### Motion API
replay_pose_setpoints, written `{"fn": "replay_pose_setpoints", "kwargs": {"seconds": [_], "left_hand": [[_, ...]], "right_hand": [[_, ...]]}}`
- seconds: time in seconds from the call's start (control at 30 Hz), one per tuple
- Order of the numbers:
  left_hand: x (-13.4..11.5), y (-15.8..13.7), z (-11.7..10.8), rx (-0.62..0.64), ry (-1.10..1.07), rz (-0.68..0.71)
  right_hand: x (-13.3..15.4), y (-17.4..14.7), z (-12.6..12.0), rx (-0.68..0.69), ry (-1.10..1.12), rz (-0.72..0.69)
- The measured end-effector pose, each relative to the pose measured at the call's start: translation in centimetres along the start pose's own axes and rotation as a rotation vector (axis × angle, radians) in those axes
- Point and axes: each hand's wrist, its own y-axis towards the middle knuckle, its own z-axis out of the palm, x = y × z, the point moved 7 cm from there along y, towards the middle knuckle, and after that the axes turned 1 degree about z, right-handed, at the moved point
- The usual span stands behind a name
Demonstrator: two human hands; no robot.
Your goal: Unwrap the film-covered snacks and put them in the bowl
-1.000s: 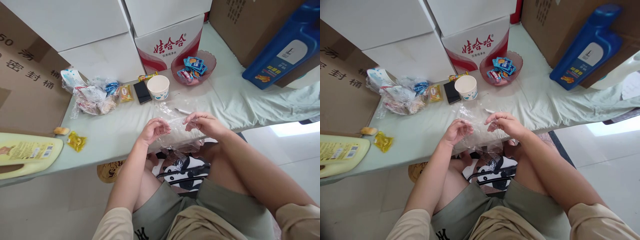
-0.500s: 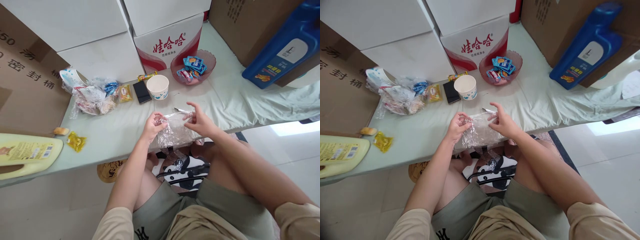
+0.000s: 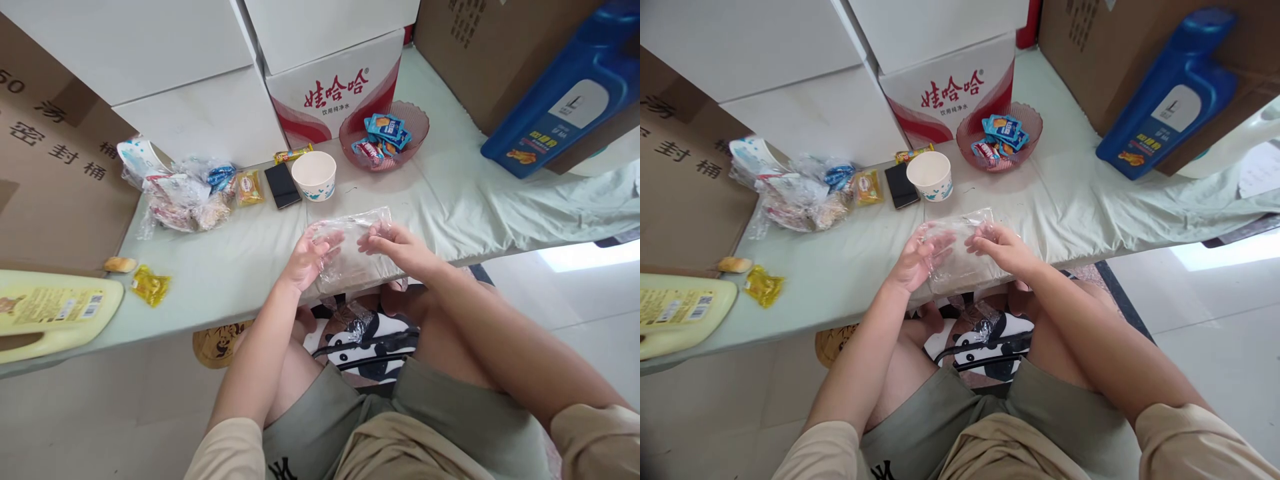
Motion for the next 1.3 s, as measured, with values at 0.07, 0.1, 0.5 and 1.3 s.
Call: {"fn": "replay_pose_setpoints", "kwargs": {"seconds": [0.07, 0.1, 0.5, 1.3], "left_hand": [[0.4, 0.1, -0.1, 0.002, 0.124, -0.039], [0.6, 0.1, -0.3, -0.006, 0.205, -0.063], [-1.1, -0.9, -0.9, 0.06, 0.215, -0.039], [-2.1, 0.5, -2.6, -0.111, 0.371, 0.197]], "right_hand": [[-0.3, 0.0, 0.2, 0.002, 0.04, 0.055], [-0.5, -0.1, 0.2, -0.005, 0.026, 0.078], [0.9, -0.6, -0.6, 0.015, 0.081, 0.005], [-0.5, 0.0, -1.5, -0.11, -0.017, 0.138]]}}
